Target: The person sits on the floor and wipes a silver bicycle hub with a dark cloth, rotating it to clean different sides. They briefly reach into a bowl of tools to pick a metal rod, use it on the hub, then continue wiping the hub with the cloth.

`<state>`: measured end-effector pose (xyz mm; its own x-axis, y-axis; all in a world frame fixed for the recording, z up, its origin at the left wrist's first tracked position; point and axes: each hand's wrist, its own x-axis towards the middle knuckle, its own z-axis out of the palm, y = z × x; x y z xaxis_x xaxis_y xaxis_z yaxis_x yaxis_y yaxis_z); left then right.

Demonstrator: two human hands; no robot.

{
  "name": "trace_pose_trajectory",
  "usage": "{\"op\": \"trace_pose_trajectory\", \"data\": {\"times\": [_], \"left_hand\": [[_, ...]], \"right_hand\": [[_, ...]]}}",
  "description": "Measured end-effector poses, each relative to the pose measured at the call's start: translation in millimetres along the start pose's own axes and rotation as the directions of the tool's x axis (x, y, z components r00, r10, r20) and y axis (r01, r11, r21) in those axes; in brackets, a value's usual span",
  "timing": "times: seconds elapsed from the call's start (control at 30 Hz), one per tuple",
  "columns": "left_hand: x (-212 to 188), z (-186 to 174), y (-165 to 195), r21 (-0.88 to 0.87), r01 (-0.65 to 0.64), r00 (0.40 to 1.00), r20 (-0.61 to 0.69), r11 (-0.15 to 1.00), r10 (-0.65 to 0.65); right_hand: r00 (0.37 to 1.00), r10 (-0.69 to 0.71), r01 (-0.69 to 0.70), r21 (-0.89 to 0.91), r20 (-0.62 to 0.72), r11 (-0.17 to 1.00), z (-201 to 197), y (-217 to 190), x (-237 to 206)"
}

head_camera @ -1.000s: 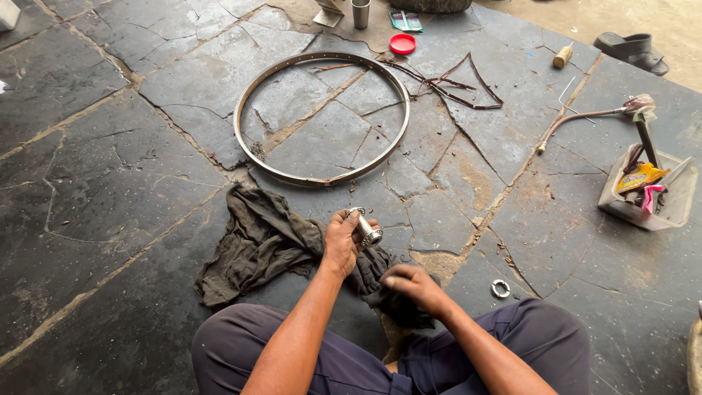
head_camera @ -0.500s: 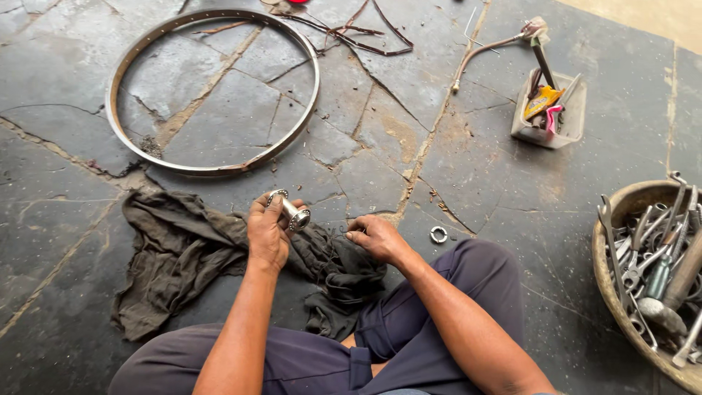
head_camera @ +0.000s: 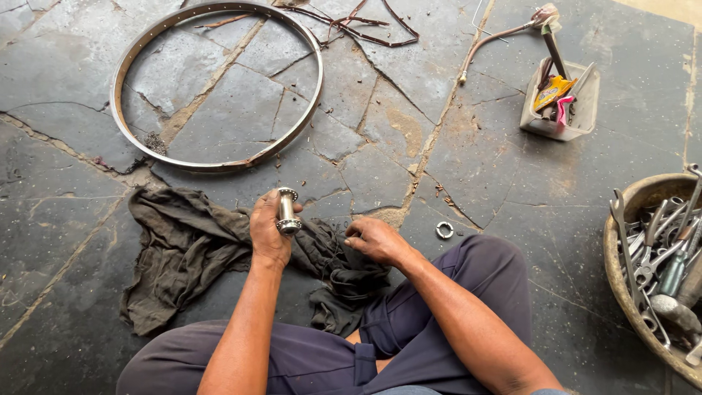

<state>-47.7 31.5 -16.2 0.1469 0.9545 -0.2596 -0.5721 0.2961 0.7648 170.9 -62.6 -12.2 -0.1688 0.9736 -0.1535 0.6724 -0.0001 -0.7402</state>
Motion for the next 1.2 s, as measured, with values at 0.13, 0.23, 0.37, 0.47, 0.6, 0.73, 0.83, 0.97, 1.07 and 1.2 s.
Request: {"op": "trace_pose_trajectory", "data": {"times": [0.13, 0.23, 0.37, 0.47, 0.6, 0.73, 0.83, 0.97, 1.07, 1.2], "left_hand": [[-3.5, 1.7, 5.2, -0.01, 0.038, 0.999, -0.013, 0.999, -0.038], [-4.4, 1.5, 4.3, -0.024, 0.084, 0.996, -0.01, 0.996, -0.084], [-2.4, -2.8, 1.8, -0.026, 0.152, 0.988, 0.02, 0.988, -0.151], [-1.7, -5.8, 5.2, -0.085, 0.162, 0.983, 0.096, 0.983, -0.154], [-1.9, -12.5, 20.2, -0.168, 0.241, 0.956, 0.213, 0.956, -0.203], [-1.4, -17.9, 28.2, 0.0, 0.181, 0.95, 0.26, 0.984, -0.175], [2.9, -23.2, 30.7, -0.001, 0.254, 0.923, 0.301, 0.967, -0.242], [6.2, -30.0, 30.1, -0.002, 0.222, 0.933, 0.29, 0.975, -0.212], [9.3, -32.9, 32.3, 0.009, 0.257, 0.909, 0.338, 0.966, -0.245], [13.1, -33.5, 30.5, 0.061, 0.243, 0.924, 0.291, 0.968, -0.25]], "right_hand": [[0.997, 0.045, -0.043, -0.036, 0.062, 0.998, 0.2, -4.1, -0.3], [0.995, 0.057, -0.053, -0.05, 0.079, 0.997, -0.4, -6.0, -0.8], [0.996, 0.033, -0.026, -0.082, 0.088, 0.996, 2.1, -7.4, 1.6], [0.995, 0.001, 0.015, -0.166, 0.096, 0.986, 5.6, -8.0, 7.8], [0.995, 0.021, -0.008, -0.126, 0.101, 0.992, 14.1, -9.8, 12.2], [1.0, 0.0, 0.002, -0.08, 0.025, 0.997, 18.3, -8.4, 14.7], [1.0, 0.0, 0.0, -0.067, -0.001, 0.998, 21.4, -8.4, 17.5], [1.0, 0.006, -0.006, -0.058, 0.004, 0.998, 26.9, -4.8, 22.5], [1.0, -0.006, 0.005, -0.058, -0.019, 0.998, 30.8, 0.0, 27.6], [0.996, 0.088, -0.088, -0.001, 0.025, 0.996, 24.3, 8.5, 32.5]]}}
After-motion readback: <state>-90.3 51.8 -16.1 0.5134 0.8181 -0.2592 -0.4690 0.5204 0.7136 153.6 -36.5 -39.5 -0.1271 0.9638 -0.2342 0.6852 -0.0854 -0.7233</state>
